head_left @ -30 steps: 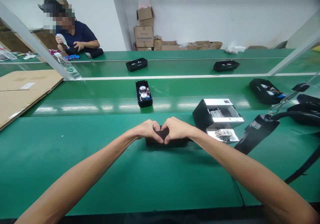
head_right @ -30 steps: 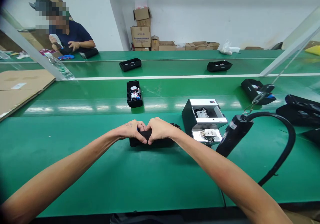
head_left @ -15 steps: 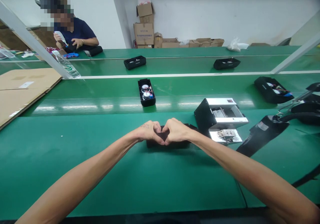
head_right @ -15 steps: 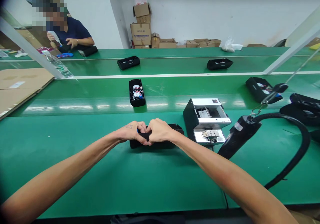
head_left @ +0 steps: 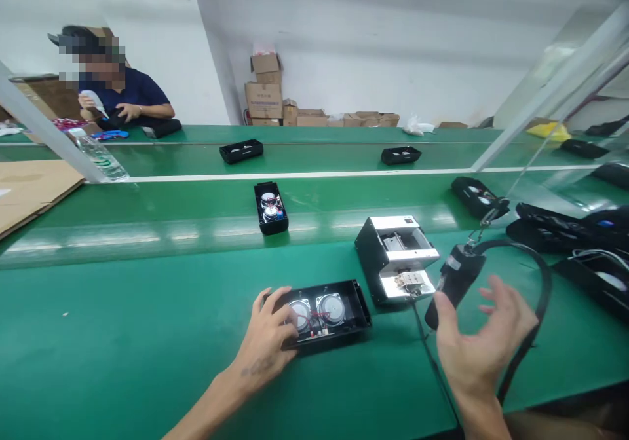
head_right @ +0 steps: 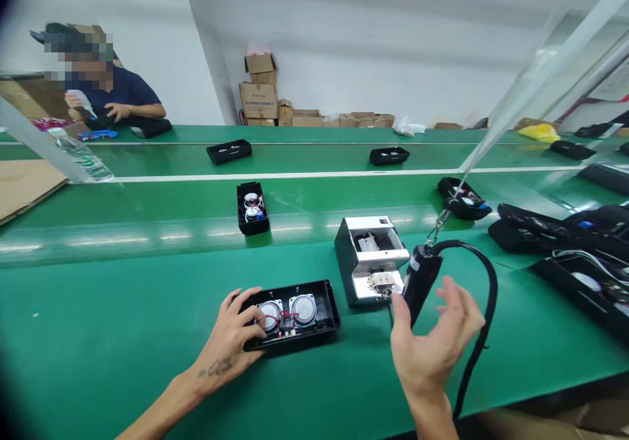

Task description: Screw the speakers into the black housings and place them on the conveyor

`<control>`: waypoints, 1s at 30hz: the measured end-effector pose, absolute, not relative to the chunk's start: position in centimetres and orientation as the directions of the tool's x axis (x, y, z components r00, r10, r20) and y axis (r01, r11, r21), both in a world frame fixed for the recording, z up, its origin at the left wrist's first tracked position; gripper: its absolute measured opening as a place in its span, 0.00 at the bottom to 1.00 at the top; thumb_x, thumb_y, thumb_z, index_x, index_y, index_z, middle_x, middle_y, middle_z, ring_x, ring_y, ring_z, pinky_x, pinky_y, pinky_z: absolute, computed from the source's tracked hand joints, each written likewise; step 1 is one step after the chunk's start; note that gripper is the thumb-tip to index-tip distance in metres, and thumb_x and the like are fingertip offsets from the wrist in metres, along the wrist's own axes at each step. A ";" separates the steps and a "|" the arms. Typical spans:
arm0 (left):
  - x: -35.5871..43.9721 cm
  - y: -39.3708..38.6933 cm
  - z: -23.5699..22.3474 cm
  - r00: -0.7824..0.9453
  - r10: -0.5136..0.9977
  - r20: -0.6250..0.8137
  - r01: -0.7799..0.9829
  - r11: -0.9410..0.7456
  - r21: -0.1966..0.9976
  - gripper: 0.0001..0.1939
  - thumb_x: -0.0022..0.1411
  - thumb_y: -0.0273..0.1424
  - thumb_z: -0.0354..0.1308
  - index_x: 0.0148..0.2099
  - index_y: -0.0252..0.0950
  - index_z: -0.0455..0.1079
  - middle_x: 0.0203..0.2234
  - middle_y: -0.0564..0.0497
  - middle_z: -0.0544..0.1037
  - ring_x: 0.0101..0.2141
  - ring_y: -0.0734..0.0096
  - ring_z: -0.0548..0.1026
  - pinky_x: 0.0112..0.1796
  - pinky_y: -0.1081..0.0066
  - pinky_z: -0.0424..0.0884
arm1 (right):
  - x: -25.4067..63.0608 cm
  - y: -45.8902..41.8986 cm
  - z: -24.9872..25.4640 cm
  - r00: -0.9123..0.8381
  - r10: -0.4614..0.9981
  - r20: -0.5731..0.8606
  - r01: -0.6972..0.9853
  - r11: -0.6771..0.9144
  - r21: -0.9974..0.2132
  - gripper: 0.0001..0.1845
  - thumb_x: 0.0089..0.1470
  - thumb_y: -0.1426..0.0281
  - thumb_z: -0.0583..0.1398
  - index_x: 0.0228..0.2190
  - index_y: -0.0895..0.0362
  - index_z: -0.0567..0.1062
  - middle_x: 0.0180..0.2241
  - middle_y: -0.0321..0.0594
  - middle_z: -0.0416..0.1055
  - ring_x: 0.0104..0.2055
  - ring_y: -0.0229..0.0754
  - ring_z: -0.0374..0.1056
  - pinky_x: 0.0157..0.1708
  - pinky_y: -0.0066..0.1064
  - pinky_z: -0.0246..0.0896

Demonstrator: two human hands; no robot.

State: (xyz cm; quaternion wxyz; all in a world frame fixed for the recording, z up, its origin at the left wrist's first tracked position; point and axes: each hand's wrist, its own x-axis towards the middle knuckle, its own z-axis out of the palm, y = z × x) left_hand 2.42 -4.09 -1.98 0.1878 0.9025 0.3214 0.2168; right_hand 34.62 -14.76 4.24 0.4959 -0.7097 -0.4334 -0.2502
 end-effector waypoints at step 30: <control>3.6 -4.1 -3.2 0.690 0.665 0.285 0.550 -0.738 0.392 0.08 0.51 0.25 0.71 0.30 0.42 0.77 0.35 0.53 0.81 0.63 0.38 0.68 0.57 0.35 0.63 | 31.3 -10.6 8.3 0.492 0.753 0.436 -0.065 0.531 -0.845 0.11 0.61 0.67 0.67 0.43 0.52 0.73 0.18 0.23 0.61 0.14 0.31 0.56 0.16 0.26 0.54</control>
